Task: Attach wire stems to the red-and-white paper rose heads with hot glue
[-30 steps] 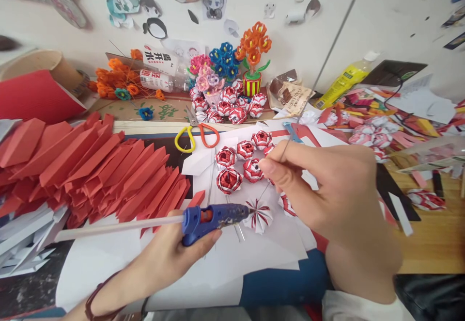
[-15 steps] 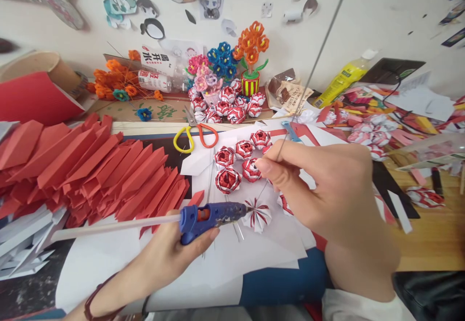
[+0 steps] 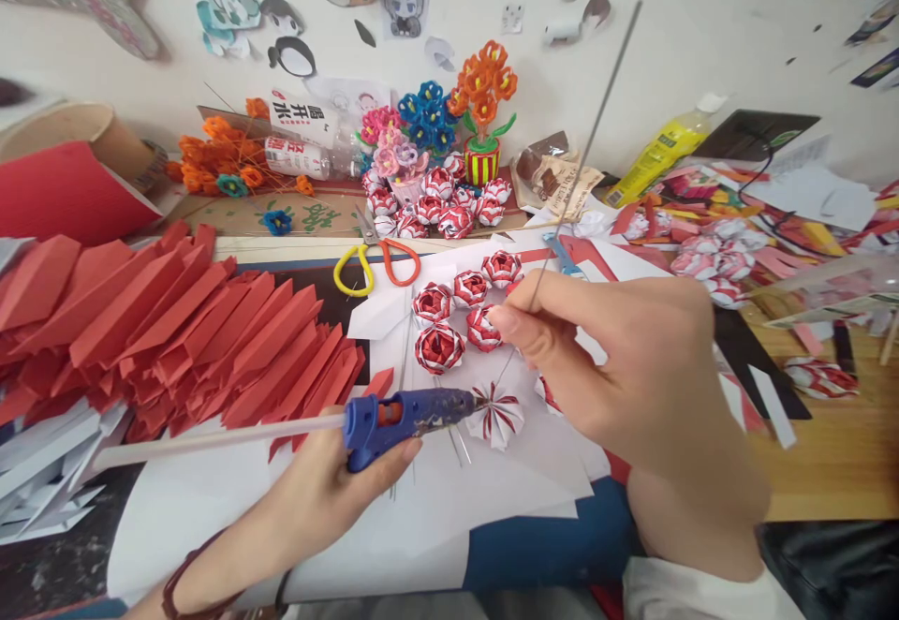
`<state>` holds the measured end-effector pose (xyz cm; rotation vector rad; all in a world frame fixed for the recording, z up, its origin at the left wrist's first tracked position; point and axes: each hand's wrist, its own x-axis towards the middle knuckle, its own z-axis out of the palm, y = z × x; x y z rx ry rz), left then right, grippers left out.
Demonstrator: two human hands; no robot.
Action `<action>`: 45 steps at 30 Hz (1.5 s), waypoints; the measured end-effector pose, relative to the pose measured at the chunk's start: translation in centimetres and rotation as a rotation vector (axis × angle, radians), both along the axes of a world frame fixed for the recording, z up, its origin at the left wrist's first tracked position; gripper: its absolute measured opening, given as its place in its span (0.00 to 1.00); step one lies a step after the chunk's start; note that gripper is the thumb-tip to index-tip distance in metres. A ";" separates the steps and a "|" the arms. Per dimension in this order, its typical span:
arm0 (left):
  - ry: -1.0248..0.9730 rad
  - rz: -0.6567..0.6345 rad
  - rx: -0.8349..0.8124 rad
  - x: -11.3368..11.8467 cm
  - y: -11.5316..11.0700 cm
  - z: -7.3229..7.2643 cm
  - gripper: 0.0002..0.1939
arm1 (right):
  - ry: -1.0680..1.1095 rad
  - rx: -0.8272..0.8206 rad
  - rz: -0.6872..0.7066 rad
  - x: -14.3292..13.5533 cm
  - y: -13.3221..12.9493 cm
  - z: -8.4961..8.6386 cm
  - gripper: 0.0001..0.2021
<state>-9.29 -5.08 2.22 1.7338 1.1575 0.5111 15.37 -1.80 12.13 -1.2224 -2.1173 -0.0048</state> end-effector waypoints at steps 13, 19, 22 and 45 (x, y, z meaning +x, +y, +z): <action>-0.036 -0.006 -0.024 0.2 0.0 -0.2 0.13 | 0.000 0.016 0.007 0.0 0.0 0.0 0.11; -0.047 -0.013 -0.026 0.3 0.1 -0.2 0.12 | -0.015 0.029 -0.003 0.1 -0.1 0.0 0.11; -0.034 -0.006 -0.004 0.3 0.2 -0.2 0.12 | -0.019 0.038 -0.006 0.0 -0.1 -0.1 0.11; 0.024 0.046 -0.045 0.0 -0.1 0.3 0.14 | -0.040 0.090 -0.024 0.0 0.0 -0.5 0.11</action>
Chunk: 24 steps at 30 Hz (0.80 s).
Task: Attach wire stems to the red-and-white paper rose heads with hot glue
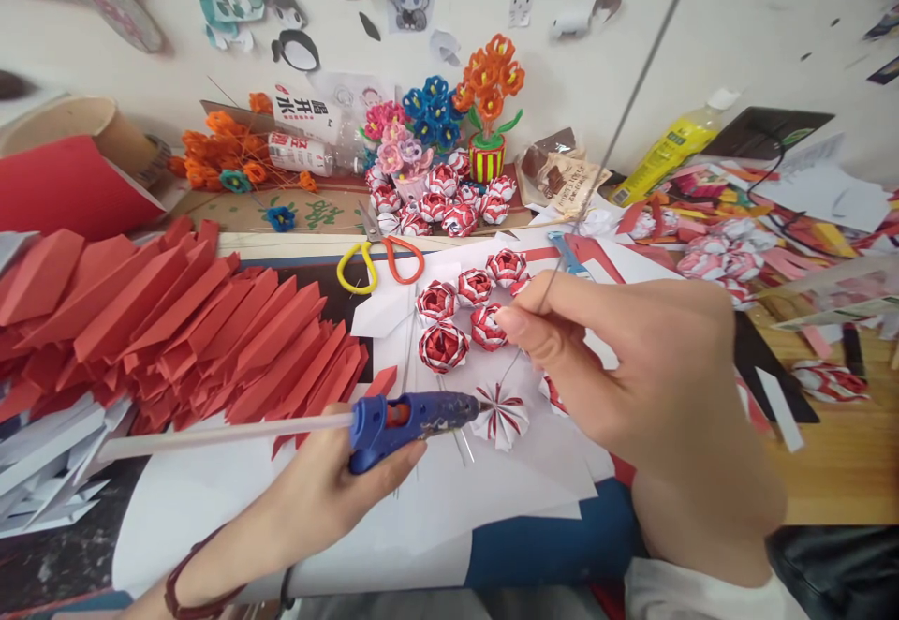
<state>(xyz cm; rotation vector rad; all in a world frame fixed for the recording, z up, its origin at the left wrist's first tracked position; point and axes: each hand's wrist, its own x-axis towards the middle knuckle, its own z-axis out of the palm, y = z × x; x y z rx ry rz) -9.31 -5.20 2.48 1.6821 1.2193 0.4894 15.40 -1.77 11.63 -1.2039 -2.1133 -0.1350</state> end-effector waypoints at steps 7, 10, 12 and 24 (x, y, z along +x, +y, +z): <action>-0.054 0.104 -0.103 -0.1 -0.7 -0.1 0.26 | 0.000 0.009 0.006 0.1 0.0 0.0 0.12; -0.048 0.171 -0.171 0.2 -0.9 0.6 0.30 | 0.000 0.014 0.007 0.1 0.0 0.0 0.12; -0.051 0.159 -0.194 0.3 -0.9 1.0 0.25 | 0.000 0.020 0.007 0.1 0.0 0.0 0.12; -0.040 0.186 -0.159 0.4 -0.9 0.9 0.13 | 0.002 0.011 0.004 0.1 -0.1 0.1 0.11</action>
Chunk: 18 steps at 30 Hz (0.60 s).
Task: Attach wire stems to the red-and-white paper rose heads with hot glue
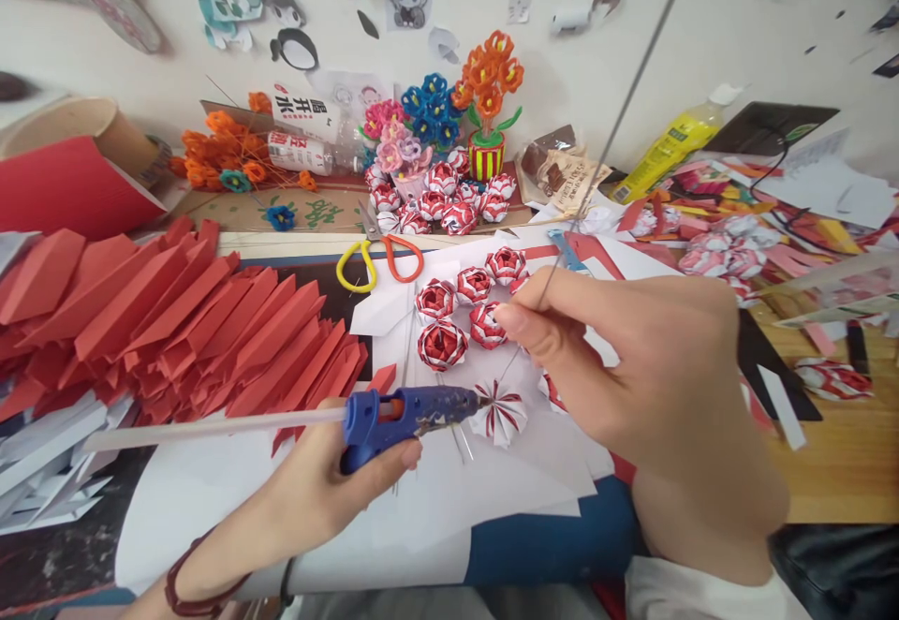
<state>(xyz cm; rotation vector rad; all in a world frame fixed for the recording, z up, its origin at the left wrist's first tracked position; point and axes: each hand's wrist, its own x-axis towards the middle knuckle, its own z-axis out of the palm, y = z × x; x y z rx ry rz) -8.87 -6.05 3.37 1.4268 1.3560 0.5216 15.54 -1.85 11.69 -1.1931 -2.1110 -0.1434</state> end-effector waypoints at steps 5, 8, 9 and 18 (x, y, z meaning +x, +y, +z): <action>0.005 -0.045 0.076 0.0 0.1 -0.3 0.13 | -0.003 -0.020 -0.003 0.0 -0.1 0.1 0.12; 0.026 -0.173 0.118 -0.4 0.5 -0.5 0.14 | -0.007 -0.024 -0.008 0.0 -0.1 0.2 0.12; 0.036 -0.207 0.138 -0.5 0.6 -0.6 0.13 | -0.009 -0.026 -0.009 0.0 -0.1 0.2 0.12; 0.086 -0.270 0.212 -0.5 1.1 -0.4 0.12 | -0.004 -0.033 0.001 0.1 0.0 0.3 0.12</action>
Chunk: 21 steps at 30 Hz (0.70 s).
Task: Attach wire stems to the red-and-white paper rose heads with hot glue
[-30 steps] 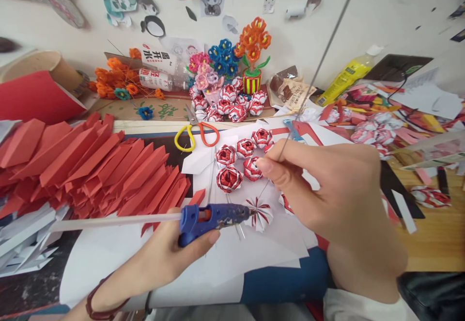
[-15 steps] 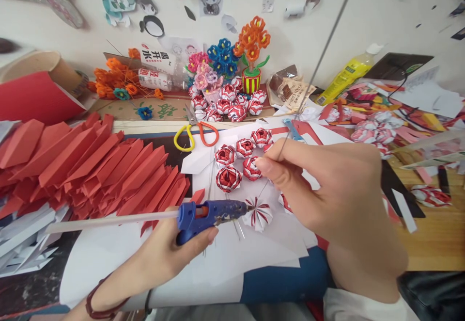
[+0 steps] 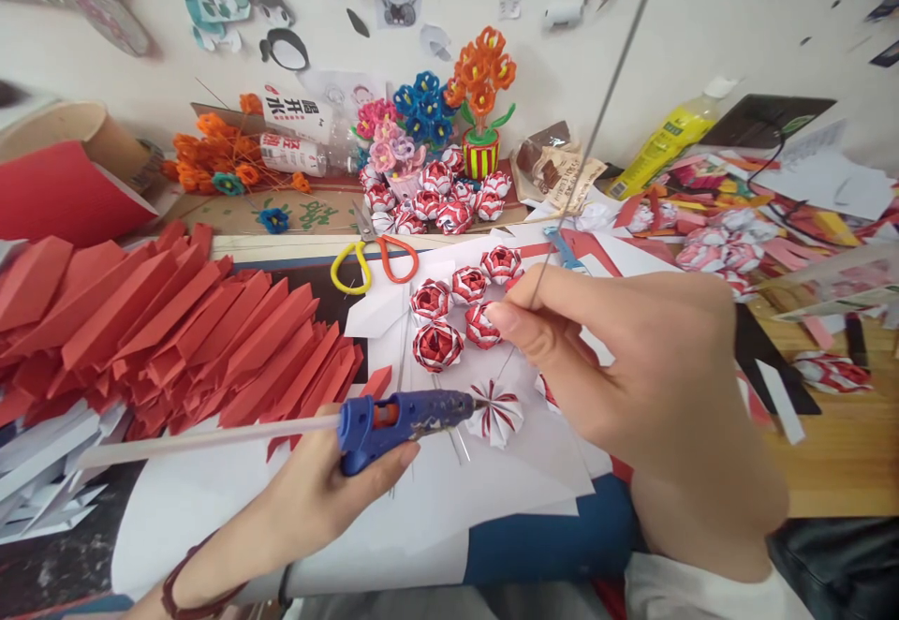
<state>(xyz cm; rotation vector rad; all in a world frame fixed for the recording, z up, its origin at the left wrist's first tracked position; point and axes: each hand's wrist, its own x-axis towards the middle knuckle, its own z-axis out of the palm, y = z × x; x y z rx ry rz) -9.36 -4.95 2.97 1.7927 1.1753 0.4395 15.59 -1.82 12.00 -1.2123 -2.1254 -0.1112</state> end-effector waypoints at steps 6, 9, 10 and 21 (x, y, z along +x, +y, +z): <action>0.012 0.020 0.004 0.1 0.0 -0.1 0.13 | -0.006 -0.005 -0.004 0.0 0.1 0.2 0.12; 0.003 0.058 0.005 0.1 -0.2 -0.4 0.14 | -0.008 -0.005 -0.009 0.0 0.0 0.3 0.13; -0.002 0.059 0.001 0.1 -0.2 -0.4 0.15 | -0.008 -0.004 -0.012 0.0 0.0 0.3 0.13; -0.019 0.111 -0.046 0.4 -0.3 -0.3 0.14 | -0.006 -0.020 -0.026 0.2 -0.1 0.4 0.15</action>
